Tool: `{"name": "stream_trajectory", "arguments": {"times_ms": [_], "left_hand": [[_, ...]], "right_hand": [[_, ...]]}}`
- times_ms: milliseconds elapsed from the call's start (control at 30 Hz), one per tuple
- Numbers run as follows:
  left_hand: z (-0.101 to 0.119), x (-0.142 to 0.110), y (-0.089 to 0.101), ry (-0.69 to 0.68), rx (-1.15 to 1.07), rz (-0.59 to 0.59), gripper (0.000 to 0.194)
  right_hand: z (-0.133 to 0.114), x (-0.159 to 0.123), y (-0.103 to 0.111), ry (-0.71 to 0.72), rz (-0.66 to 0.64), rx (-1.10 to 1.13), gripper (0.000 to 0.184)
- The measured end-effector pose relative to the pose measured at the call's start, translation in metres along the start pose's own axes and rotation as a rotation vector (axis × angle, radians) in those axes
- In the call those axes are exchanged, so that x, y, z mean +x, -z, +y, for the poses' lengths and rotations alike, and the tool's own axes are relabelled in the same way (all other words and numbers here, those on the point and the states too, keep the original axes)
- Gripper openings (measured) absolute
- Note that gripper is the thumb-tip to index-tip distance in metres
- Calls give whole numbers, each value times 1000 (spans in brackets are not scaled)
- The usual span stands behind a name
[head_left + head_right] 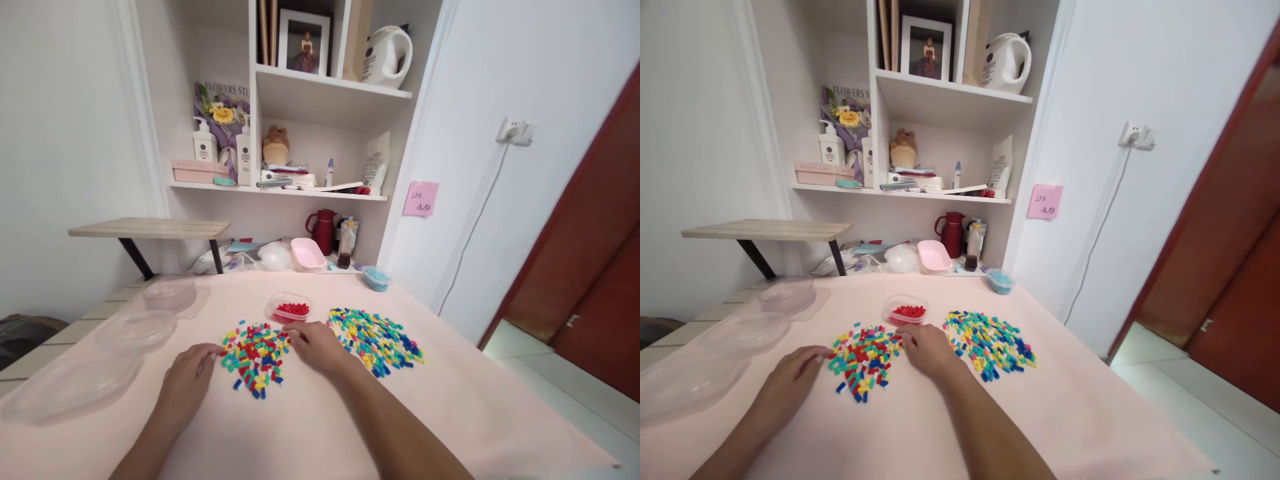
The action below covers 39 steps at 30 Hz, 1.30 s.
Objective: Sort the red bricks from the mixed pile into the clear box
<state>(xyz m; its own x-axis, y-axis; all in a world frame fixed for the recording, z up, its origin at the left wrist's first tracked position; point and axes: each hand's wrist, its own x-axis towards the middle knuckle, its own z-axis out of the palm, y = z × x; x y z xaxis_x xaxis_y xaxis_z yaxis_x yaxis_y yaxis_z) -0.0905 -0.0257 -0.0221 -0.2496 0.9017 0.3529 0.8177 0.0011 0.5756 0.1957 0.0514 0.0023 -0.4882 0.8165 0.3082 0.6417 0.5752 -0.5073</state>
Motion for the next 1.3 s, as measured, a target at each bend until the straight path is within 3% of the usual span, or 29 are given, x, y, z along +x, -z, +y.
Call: {"name": "stream_trajectory", "arguments": {"times_ms": [200, 433, 600, 833, 1033, 1300], "left_hand": [[-1, 0, 0, -1, -10, -5, 38], [1, 0, 1, 2, -9, -18, 38], [1, 0, 2, -7, -6, -12, 36], [1, 1, 1, -20, -2, 5, 35], [6, -1, 5, -13, 32, -4, 35], [2, 0, 2, -19, 16, 0, 35]], "right_hand": [[-8, 2, -4, -62, -34, -145, 34], [12, -3, 10, -80, -149, 186, 24], [11, -4, 15, -78, -115, 252, 17], [11, -4, 16, -86, -88, 209, 25], [16, -3, 10, -24, -134, 130, 26], [8, -1, 6, -113, -61, 154, 20]]}}
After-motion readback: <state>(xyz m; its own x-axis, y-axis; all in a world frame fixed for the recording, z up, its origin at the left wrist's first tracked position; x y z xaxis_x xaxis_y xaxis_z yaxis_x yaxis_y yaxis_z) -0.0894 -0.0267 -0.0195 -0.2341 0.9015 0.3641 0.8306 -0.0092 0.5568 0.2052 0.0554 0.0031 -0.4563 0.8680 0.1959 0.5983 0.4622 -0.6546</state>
